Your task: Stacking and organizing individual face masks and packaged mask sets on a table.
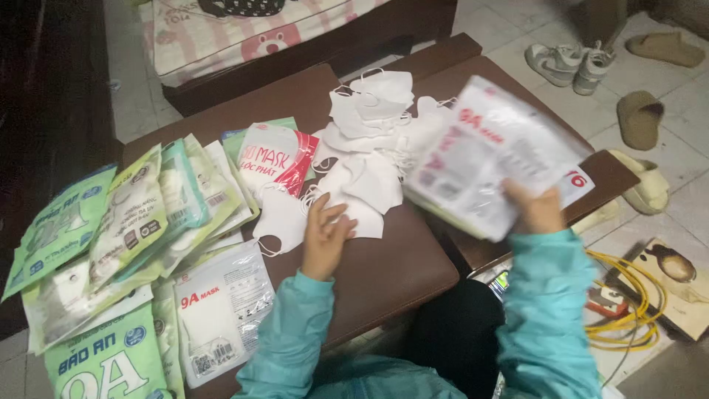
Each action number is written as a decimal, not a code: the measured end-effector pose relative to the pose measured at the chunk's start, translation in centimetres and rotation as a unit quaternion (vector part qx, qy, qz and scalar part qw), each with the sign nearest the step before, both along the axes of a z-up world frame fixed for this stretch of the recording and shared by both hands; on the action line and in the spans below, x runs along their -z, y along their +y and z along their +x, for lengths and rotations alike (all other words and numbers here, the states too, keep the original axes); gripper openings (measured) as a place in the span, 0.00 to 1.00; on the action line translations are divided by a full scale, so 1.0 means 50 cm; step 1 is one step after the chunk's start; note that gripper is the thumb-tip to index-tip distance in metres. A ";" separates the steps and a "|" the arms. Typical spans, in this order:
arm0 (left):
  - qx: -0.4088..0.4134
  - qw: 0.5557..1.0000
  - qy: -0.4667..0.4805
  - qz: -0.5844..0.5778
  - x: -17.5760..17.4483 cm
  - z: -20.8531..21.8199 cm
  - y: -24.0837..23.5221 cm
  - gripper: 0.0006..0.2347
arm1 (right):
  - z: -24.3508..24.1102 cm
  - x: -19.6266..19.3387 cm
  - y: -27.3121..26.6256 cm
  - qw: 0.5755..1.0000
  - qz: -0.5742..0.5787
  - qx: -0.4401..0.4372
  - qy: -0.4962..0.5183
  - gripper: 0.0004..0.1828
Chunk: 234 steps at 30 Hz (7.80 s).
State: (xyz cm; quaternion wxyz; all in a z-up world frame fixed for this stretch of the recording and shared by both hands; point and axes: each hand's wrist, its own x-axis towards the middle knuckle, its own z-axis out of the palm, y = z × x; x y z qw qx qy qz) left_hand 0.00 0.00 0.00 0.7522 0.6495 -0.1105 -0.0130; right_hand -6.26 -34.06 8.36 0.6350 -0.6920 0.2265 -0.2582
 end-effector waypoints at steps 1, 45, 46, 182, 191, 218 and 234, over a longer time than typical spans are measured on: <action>0.002 1.000 -0.001 -0.001 0.006 0.002 0.011 0.28 | -0.005 0.039 -0.065 1.000 -0.001 0.002 -0.001 0.30; 0.023 0.881 0.259 -0.394 -0.067 -0.002 0.087 0.36 | 0.062 0.065 0.370 0.838 -0.242 -0.371 -0.317 0.13; 0.021 0.881 0.260 -0.396 0.020 0.012 0.093 0.36 | 0.062 0.081 0.373 0.838 -0.242 -0.373 -0.316 0.13; -0.196 0.936 -0.199 0.215 0.148 -0.115 0.242 0.12 | 0.227 0.153 0.260 0.908 -0.287 -0.210 0.224 0.57; -0.227 0.925 -0.090 0.291 0.163 -0.141 0.258 0.28 | 0.272 0.143 0.336 0.933 -0.129 -0.245 0.231 0.65; -0.027 0.865 0.000 0.501 0.176 -0.023 0.086 0.18 | 0.264 0.113 0.389 0.934 -0.117 -0.322 0.104 0.45; 0.022 0.778 -0.073 0.624 0.055 -0.103 0.061 0.20 | 0.438 0.265 0.035 0.663 -0.634 -0.210 0.337 0.47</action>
